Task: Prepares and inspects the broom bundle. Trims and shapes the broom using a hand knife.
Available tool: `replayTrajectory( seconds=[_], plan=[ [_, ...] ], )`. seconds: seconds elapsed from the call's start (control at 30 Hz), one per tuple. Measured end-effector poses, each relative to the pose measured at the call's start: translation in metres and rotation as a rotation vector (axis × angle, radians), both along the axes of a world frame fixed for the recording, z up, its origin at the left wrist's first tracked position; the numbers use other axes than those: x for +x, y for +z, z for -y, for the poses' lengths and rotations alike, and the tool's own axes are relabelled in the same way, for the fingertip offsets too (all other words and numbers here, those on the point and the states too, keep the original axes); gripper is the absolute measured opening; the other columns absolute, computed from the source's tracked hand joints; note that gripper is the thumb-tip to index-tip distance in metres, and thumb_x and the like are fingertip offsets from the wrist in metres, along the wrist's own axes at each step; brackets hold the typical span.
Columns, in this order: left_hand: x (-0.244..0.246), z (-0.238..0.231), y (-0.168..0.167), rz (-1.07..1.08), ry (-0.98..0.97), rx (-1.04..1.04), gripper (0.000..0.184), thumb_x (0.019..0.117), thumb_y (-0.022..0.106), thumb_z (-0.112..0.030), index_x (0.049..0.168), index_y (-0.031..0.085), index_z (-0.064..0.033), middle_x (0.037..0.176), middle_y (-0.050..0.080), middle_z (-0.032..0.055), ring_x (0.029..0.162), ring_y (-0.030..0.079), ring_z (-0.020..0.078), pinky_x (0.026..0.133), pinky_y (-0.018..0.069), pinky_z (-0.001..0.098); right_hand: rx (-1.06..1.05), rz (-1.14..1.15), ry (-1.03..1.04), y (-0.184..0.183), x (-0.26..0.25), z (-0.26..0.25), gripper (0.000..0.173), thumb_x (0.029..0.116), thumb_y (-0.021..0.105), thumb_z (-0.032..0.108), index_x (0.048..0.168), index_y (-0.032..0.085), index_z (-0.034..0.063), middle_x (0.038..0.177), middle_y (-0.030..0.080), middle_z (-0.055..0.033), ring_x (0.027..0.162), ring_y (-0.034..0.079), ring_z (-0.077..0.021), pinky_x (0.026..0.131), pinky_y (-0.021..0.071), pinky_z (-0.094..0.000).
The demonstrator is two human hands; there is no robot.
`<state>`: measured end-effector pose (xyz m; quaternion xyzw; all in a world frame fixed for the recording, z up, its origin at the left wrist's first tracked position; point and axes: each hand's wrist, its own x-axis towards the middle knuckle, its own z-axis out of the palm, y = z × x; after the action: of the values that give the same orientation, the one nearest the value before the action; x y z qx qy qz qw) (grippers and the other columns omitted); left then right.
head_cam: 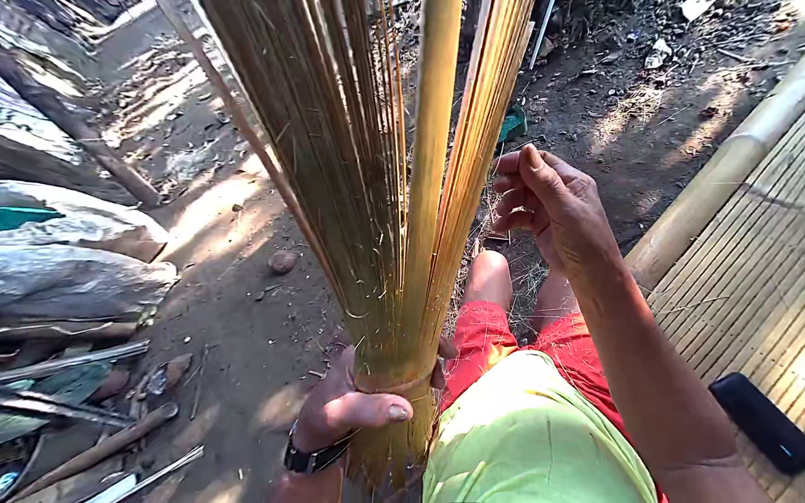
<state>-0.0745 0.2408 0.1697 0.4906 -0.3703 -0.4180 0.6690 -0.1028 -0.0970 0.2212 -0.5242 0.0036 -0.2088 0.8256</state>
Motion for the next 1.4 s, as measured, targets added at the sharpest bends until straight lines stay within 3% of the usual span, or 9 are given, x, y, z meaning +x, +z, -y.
replayTrajectory(
  seconds=[0.37, 0.47, 0.6, 0.67, 0.77, 0.9, 1.13, 1.23, 1.4],
  plan=[
    [-0.002, 0.006, -0.006, 0.063, -0.034, 0.042, 0.054, 0.0845, 0.078, -0.016, 0.131, 0.059, 0.0041, 0.122, 0.064, 0.0333, 0.100, 0.069, 0.0442, 0.087, 0.0596, 0.0546, 0.037, 0.129, -0.002, -0.002, -0.012, 0.001, 0.015, 0.1056, 0.054, 0.014, 0.103, 0.065, 0.0025, 0.078, 0.064, -0.0052, 0.061, 0.064, -0.0135, 0.056, 0.0611, -0.0322],
    [0.005, 0.006, -0.014, 0.011, 0.018, 0.068, 0.055, 0.0832, 0.078, -0.013, 0.131, 0.058, 0.0045, 0.126, 0.062, 0.0348, 0.102, 0.068, 0.0461, 0.089, 0.0588, 0.0562, 0.108, 0.362, 0.152, 0.007, -0.055, 0.006, 0.020, 0.1079, 0.045, 0.021, 0.102, 0.059, 0.0081, 0.074, 0.053, -0.0014, 0.053, 0.051, -0.0089, 0.046, 0.0496, -0.0240],
    [0.012, 0.001, -0.032, -0.065, 0.083, 0.084, 0.054, 0.0830, 0.077, -0.010, 0.132, 0.058, 0.0028, 0.129, 0.060, 0.0359, 0.100, 0.067, 0.0475, 0.088, 0.0582, 0.0575, 0.454, 0.687, 0.313, -0.006, -0.120, 0.036, 0.023, 0.0992, 0.059, 0.019, 0.081, 0.056, 0.0055, 0.060, 0.053, -0.0034, 0.047, 0.056, -0.0154, 0.045, 0.0492, -0.0278],
    [0.013, 0.003, -0.037, -0.090, 0.096, 0.068, 0.053, 0.0830, 0.077, -0.011, 0.131, 0.059, 0.0034, 0.128, 0.060, 0.0366, 0.099, 0.067, 0.0474, 0.087, 0.0581, 0.0574, 0.359, 0.637, 0.231, -0.020, -0.118, 0.034, 0.030, 0.1004, 0.058, 0.026, 0.076, 0.057, 0.0093, 0.059, 0.053, -0.0011, 0.048, 0.056, -0.0146, 0.045, 0.0506, -0.0291],
    [0.013, 0.007, -0.039, -0.090, 0.080, 0.043, 0.055, 0.0832, 0.077, -0.012, 0.132, 0.057, 0.0046, 0.128, 0.059, 0.0372, 0.099, 0.068, 0.0477, 0.087, 0.0583, 0.0575, -0.038, 0.240, 0.071, -0.049, -0.082, 0.014, 0.047, 0.1065, 0.042, 0.055, 0.090, 0.064, 0.0165, 0.070, 0.058, 0.0020, 0.056, 0.059, -0.0125, 0.050, 0.0561, -0.0325],
    [0.004, 0.010, -0.030, -0.048, 0.070, 0.029, 0.058, 0.0826, 0.079, -0.010, 0.133, 0.055, 0.0050, 0.128, 0.060, 0.0363, 0.101, 0.067, 0.0469, 0.088, 0.0587, 0.0566, -0.437, -0.099, 0.016, -0.062, -0.047, -0.018, 0.048, 0.1045, 0.046, 0.056, 0.120, 0.064, 0.0134, 0.082, 0.063, -0.0047, 0.055, 0.059, -0.0151, 0.044, 0.0539, -0.0307],
    [-0.005, 0.010, -0.029, -0.021, 0.031, 0.055, 0.054, 0.0828, 0.078, -0.007, 0.131, 0.058, 0.0048, 0.124, 0.063, 0.0342, 0.103, 0.068, 0.0458, 0.091, 0.0584, 0.0569, -0.369, 0.040, 0.062, -0.051, -0.039, -0.028, 0.035, 0.1063, 0.053, 0.041, 0.119, 0.059, 0.0088, 0.077, 0.059, -0.0072, 0.049, 0.053, -0.0140, 0.037, 0.0472, -0.0252],
    [-0.004, 0.013, -0.031, -0.027, 0.030, 0.063, 0.053, 0.0833, 0.078, -0.006, 0.131, 0.058, 0.0054, 0.124, 0.063, 0.0338, 0.103, 0.068, 0.0459, 0.091, 0.0587, 0.0569, -0.297, 0.112, 0.039, -0.052, -0.045, -0.026, 0.015, 0.1065, 0.055, 0.015, 0.110, 0.062, 0.0028, 0.077, 0.060, -0.0099, 0.052, 0.056, -0.0156, 0.042, 0.0523, -0.0280],
    [0.001, 0.015, -0.032, -0.062, 0.034, 0.046, 0.051, 0.0834, 0.076, -0.007, 0.130, 0.059, 0.0063, 0.128, 0.061, 0.0346, 0.104, 0.067, 0.0461, 0.091, 0.0580, 0.0566, -0.216, 0.237, 0.348, -0.067, -0.092, -0.034, 0.019, 0.1053, 0.054, 0.021, 0.100, 0.066, 0.0065, 0.079, 0.064, -0.0052, 0.064, 0.063, -0.0128, 0.057, 0.0567, -0.0303]
  ],
)
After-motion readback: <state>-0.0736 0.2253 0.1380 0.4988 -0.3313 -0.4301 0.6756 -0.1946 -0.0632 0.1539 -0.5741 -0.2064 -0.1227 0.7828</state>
